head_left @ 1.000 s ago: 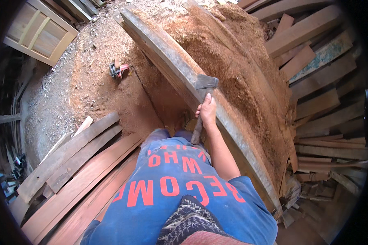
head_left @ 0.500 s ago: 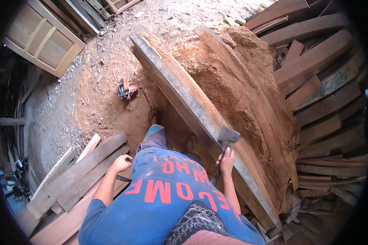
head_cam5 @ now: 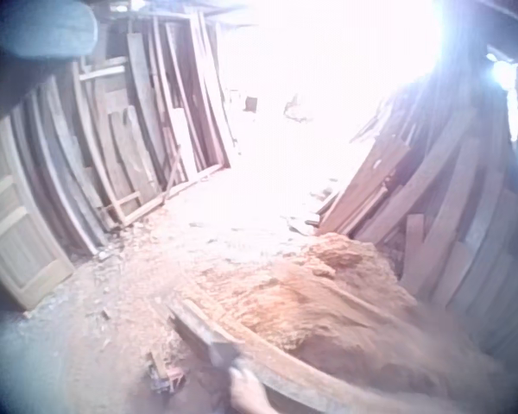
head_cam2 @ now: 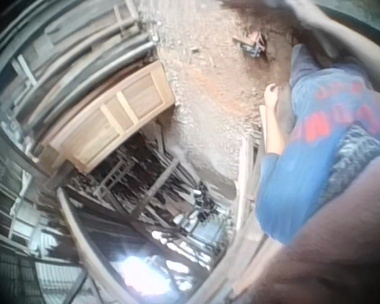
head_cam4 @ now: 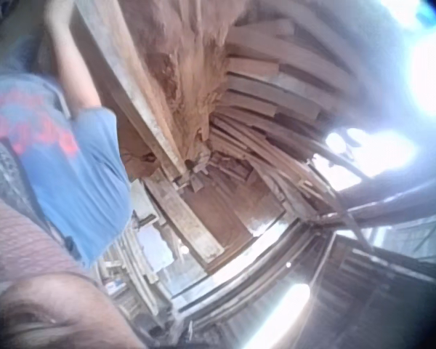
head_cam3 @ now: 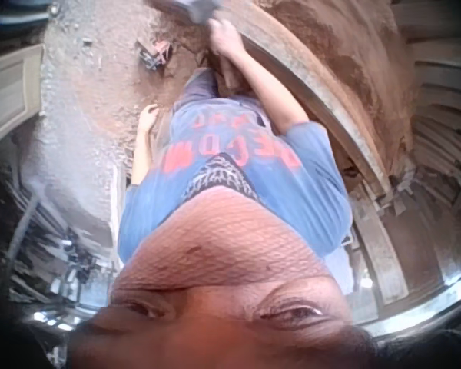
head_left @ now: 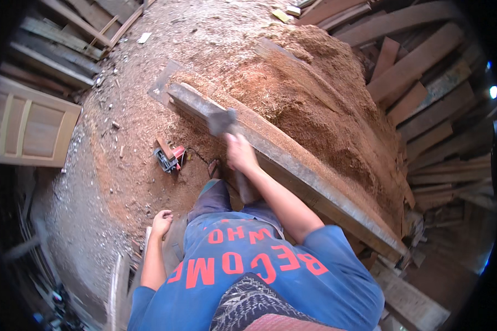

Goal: The person uses a chisel and a small axe to shape and smooth a long wooden plank. They repeatedly chip away at the wood's surface, flip the plank to work on different sides, and inspect the progress by running their hand along the surface.

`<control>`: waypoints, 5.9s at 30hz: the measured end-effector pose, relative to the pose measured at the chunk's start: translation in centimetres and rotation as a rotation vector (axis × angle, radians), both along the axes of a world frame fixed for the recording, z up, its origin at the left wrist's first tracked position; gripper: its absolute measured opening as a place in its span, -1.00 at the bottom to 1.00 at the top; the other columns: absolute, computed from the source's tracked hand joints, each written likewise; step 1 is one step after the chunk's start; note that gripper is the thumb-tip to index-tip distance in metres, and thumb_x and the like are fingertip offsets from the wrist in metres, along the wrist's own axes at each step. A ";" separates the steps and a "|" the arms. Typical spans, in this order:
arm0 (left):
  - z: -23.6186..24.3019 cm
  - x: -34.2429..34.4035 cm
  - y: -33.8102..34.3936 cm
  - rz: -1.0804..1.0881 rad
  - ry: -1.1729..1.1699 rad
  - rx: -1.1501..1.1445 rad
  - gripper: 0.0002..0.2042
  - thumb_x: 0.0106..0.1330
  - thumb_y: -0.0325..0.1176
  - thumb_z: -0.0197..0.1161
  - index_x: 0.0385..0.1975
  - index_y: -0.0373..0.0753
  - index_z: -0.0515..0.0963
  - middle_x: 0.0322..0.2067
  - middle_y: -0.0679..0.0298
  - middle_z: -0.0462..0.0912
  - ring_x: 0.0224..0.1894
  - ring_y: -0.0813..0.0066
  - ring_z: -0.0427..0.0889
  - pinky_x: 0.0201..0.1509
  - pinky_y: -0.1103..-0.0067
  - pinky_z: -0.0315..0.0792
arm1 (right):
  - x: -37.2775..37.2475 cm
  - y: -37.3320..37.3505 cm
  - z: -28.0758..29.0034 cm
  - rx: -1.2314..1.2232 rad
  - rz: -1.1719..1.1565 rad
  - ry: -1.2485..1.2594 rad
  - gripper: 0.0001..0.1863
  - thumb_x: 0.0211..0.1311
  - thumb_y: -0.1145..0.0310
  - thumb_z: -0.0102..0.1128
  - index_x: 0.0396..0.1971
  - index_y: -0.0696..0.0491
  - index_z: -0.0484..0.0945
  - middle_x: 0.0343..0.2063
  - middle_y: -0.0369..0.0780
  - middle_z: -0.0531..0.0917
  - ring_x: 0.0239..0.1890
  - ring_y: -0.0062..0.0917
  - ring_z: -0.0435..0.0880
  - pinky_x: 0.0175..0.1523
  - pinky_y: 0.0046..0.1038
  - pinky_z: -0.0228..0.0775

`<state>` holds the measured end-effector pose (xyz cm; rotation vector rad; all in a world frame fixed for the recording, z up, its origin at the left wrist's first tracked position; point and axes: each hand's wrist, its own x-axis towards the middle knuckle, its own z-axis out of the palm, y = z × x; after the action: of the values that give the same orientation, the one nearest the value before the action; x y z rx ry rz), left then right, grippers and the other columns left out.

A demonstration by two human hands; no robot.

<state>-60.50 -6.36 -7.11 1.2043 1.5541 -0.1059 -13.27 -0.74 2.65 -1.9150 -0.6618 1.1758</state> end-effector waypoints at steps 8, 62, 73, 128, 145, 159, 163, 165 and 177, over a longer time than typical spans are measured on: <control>0.6 -7.2 7.4 0.119 0.042 0.080 -0.63 0.31 -0.55 0.19 0.12 -0.43 0.60 -0.02 0.06 0.75 0.02 0.36 0.74 0.17 0.45 0.60 | -10.7 13.2 -1.8 0.003 0.111 -0.043 -0.48 0.57 -0.07 0.03 -0.06 0.19 0.52 -0.14 0.20 0.71 -0.02 0.12 0.73 0.07 0.01 0.51; 14.9 79.0 -62.1 -1.961 -1.112 0.309 -0.73 0.31 -0.45 0.20 -0.01 -0.27 0.63 -0.01 -0.10 0.66 0.09 -0.17 0.62 0.17 0.14 0.55 | -6.9 -95.4 -12.7 -0.599 -1.862 -0.133 -0.63 0.16 0.37 0.33 -0.16 0.39 0.61 -0.41 -0.01 0.69 -0.32 -0.24 0.73 -0.26 -0.20 0.53; 13.1 86.6 -79.1 -1.968 -0.793 0.714 -0.38 0.22 -0.36 0.36 0.35 -0.13 0.42 0.44 0.00 0.32 0.47 -0.18 0.27 0.45 -0.10 0.26 | -3.6 -111.3 -18.7 -0.694 -2.073 0.057 -0.57 0.18 0.35 0.28 -0.04 0.37 0.61 -0.26 0.11 0.73 -0.18 -0.13 0.75 -0.11 -0.18 0.55; 9.8 86.8 -119.2 -0.727 0.372 0.712 -0.08 0.19 -0.35 0.45 0.58 -0.04 0.12 0.65 0.01 -0.13 0.66 -0.17 -0.12 0.54 -0.25 0.06 | 70.2 -180.9 -4.2 -0.602 -1.104 -0.599 -0.39 0.27 0.38 0.38 0.32 0.17 0.44 0.08 0.17 0.67 0.15 0.13 0.65 0.25 -0.06 0.47; 10.0 80.3 -137.8 -0.526 0.342 0.142 -0.24 0.24 -0.09 0.47 0.42 -0.29 0.42 0.32 -0.11 0.56 0.37 0.05 0.56 0.45 0.34 0.42 | 76.8 -161.1 2.0 -0.043 0.265 -0.657 -0.04 0.04 0.11 0.51 0.43 0.13 0.29 0.35 0.10 0.45 0.43 0.02 0.37 0.51 -0.04 0.22; 2.6 75.8 -138.3 -0.406 0.116 0.178 -0.25 0.24 -0.12 0.44 0.42 -0.29 0.42 0.32 -0.10 0.56 0.37 0.08 0.55 0.44 0.34 0.44 | 76.8 -156.6 -0.6 -0.241 0.506 -0.770 -0.27 0.00 0.13 0.53 0.15 0.15 0.47 0.06 0.10 0.69 0.18 0.00 0.65 0.28 -0.04 0.48; 1.2 77.4 -137.1 -0.257 -0.172 0.004 -0.26 0.31 -0.15 0.45 0.45 -0.33 0.37 0.28 -0.05 0.60 0.34 0.11 0.58 0.38 0.35 0.48 | 76.0 -156.6 0.9 -0.287 0.636 -0.732 -0.18 -0.07 0.07 0.61 0.18 0.16 0.50 0.05 0.13 0.70 0.17 0.03 0.65 0.29 -0.09 0.49; 1.6 78.5 -137.1 -0.106 -0.344 -0.196 -0.22 0.35 -0.13 0.46 0.50 -0.32 0.29 0.30 -0.02 0.57 0.36 0.08 0.54 0.40 0.30 0.46 | 73.4 -157.6 1.1 -0.259 0.688 -0.642 -0.16 -0.09 0.07 0.64 0.20 0.16 0.52 0.07 0.12 0.70 0.17 0.02 0.66 0.29 -0.13 0.49; -2.4 80.5 -145.0 0.464 -0.786 -0.610 -0.28 0.30 -0.21 0.54 0.41 -0.33 0.38 0.26 0.09 0.60 0.31 0.04 0.54 0.32 0.06 0.45 | 59.1 -162.8 -6.4 -0.411 0.553 0.326 -0.27 0.06 0.30 0.63 0.25 0.16 0.55 0.10 -0.18 0.71 0.18 -0.40 0.62 0.36 -0.31 0.37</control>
<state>19.98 -151.33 -9.47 0.3052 0.9466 0.1745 45.81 -163.53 -3.77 -1.8435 -0.8450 2.0560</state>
